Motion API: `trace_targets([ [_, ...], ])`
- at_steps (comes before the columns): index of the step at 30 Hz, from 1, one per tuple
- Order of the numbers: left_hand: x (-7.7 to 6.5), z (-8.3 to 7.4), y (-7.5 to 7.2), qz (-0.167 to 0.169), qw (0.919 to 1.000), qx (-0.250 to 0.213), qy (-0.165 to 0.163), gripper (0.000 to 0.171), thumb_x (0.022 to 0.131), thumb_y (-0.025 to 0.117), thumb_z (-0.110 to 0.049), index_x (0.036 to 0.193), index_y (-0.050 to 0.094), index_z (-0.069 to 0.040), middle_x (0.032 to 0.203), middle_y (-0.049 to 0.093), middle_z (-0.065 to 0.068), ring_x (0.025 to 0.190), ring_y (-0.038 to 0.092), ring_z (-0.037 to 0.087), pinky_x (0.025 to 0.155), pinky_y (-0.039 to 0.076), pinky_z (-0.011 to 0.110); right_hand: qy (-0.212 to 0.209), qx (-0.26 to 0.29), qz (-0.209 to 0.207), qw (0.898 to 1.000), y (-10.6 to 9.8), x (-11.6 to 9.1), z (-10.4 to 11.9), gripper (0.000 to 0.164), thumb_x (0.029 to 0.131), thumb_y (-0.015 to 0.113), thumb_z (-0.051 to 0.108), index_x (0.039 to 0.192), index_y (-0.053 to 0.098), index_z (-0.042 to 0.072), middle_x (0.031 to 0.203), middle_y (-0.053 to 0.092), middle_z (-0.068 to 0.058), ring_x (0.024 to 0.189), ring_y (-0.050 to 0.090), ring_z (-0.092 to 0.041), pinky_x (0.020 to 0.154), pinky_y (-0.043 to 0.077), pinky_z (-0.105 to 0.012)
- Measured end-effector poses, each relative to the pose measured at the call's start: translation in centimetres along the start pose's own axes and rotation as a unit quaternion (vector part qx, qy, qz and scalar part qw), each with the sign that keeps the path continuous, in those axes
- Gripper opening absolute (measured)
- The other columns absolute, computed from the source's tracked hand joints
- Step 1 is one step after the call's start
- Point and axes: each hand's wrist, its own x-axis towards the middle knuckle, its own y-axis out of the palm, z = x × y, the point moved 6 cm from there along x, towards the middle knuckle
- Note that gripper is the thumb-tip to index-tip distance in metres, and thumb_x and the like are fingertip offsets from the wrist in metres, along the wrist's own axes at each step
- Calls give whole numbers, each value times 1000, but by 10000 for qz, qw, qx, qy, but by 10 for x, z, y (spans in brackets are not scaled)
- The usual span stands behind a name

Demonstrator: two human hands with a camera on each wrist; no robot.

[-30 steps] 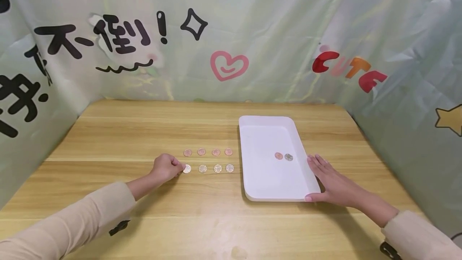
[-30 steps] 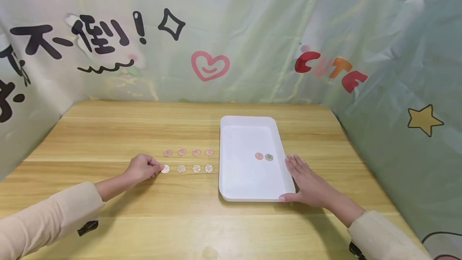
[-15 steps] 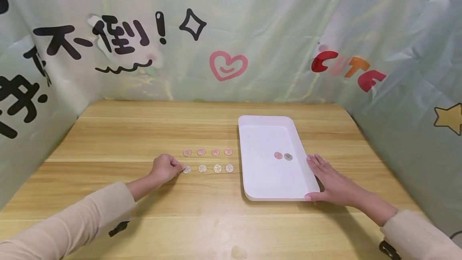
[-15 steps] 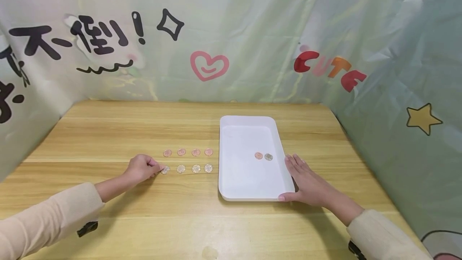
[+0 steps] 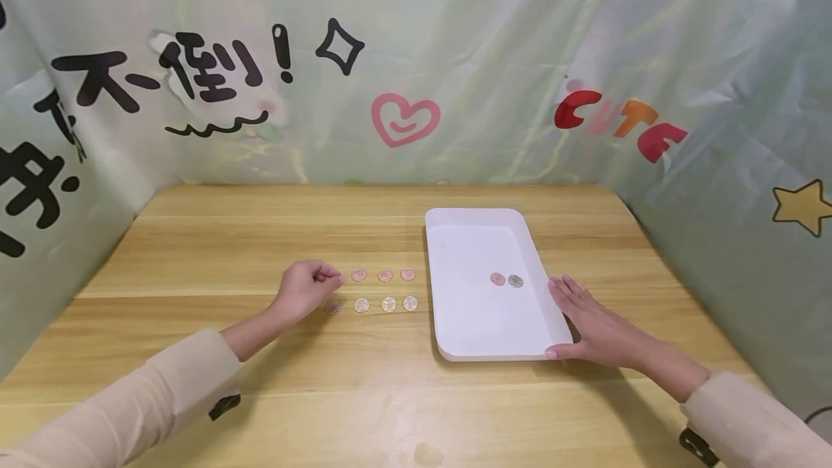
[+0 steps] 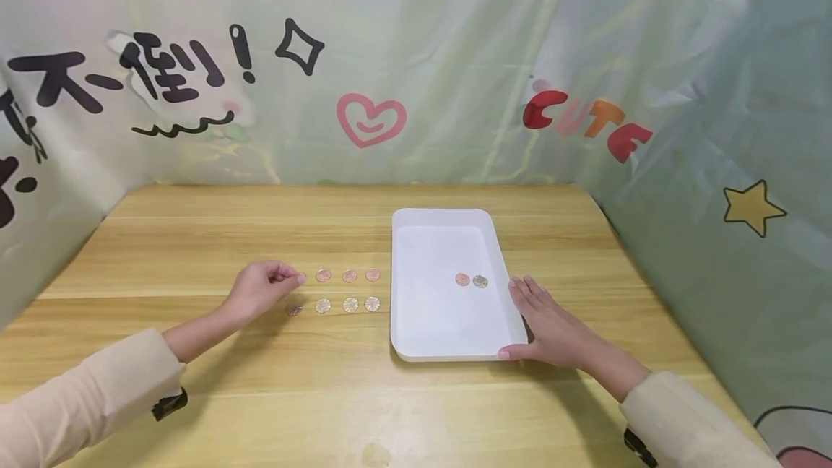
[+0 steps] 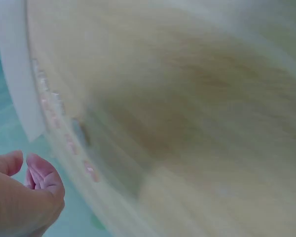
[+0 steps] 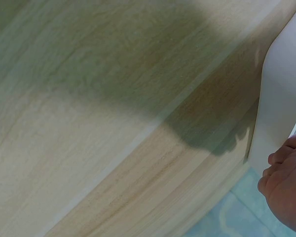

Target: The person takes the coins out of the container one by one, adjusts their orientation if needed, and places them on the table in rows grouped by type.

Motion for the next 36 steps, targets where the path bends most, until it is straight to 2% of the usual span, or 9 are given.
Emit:
trace_targets([
  [4, 4, -16, 4, -59, 9994, -189, 291, 16, 84, 65, -10, 88, 66, 6, 77, 66, 14, 64, 52, 10, 55, 44, 15, 15, 12, 16, 10000, 0, 0, -1, 106, 74, 68, 54, 142, 19, -11, 148, 20, -32, 139, 12, -44, 104, -14, -8],
  [14, 13, -39, 26, 103, 9963, -842, 155, 17, 85, 65, -10, 92, 67, 5, 83, 68, 17, 64, 54, 8, 56, 46, 16, 53, 62, 23, 10000, 0, -1, -1, 106, 74, 69, 54, 142, 19, -11, 148, 20, -32, 139, 13, -44, 101, -15, -5],
  [18, 15, -53, 39, 192, 9934, -1122, 148, 16, 84, 66, -9, 92, 67, 4, 82, 67, 16, 66, 58, 16, 56, 46, 16, 26, 10, -6, 10000, 0, -1, -1, 106, 73, 69, 54, 141, 20, -12, 147, 21, -33, 138, 14, -45, 100, -15, -3],
  [21, 18, -64, 47, 274, 9906, -1326, 166, 16, 84, 66, -10, 92, 67, 4, 81, 67, 16, 67, 60, 20, 58, 51, 23, 15, -6, -8, 10000, 1, 0, -1, 106, 73, 69, 54, 141, 20, -12, 147, 21, -33, 138, 15, -46, 99, -15, -3],
  [25, 23, -81, 59, 443, 9824, -1806, 156, 17, 84, 66, -10, 93, 66, 5, 80, 66, 15, 62, 58, 12, 63, 55, 29, -5, -5, -16, 10000, 0, 1, -1, 106, 73, 69, 54, 141, 21, -13, 147, 22, -33, 137, 15, -46, 100, -14, -4],
  [30, 33, -100, 76, 640, 9716, -2276, -15, 17, 85, 65, -11, 93, 67, 4, 76, 65, 9, 59, 55, 7, 58, 51, 21, 8, 19, -1, 10000, 0, 0, -1, 107, 73, 69, 54, 141, 20, -12, 147, 21, -33, 138, 15, -46, 103, -14, -7],
  [33, 41, -111, 86, 649, 9654, -2521, -184, 17, 85, 66, -12, 93, 67, 3, 78, 66, 9, 61, 56, 7, 61, 53, 21, 107, 107, 63, 9999, 0, 0, -1, 107, 73, 69, 54, 142, 19, -12, 148, 20, -32, 138, 13, -45, 104, -13, -8],
  [36, 48, -124, 95, 613, 9573, -2816, -240, 18, 85, 67, -11, 94, 67, 5, 83, 68, 12, 62, 57, 7, 64, 54, 20, 136, 143, 85, 9998, 0, 0, 0, 106, 74, 69, 53, 142, 19, -11, 148, 19, -32, 139, 13, -45, 110, -11, -14],
])
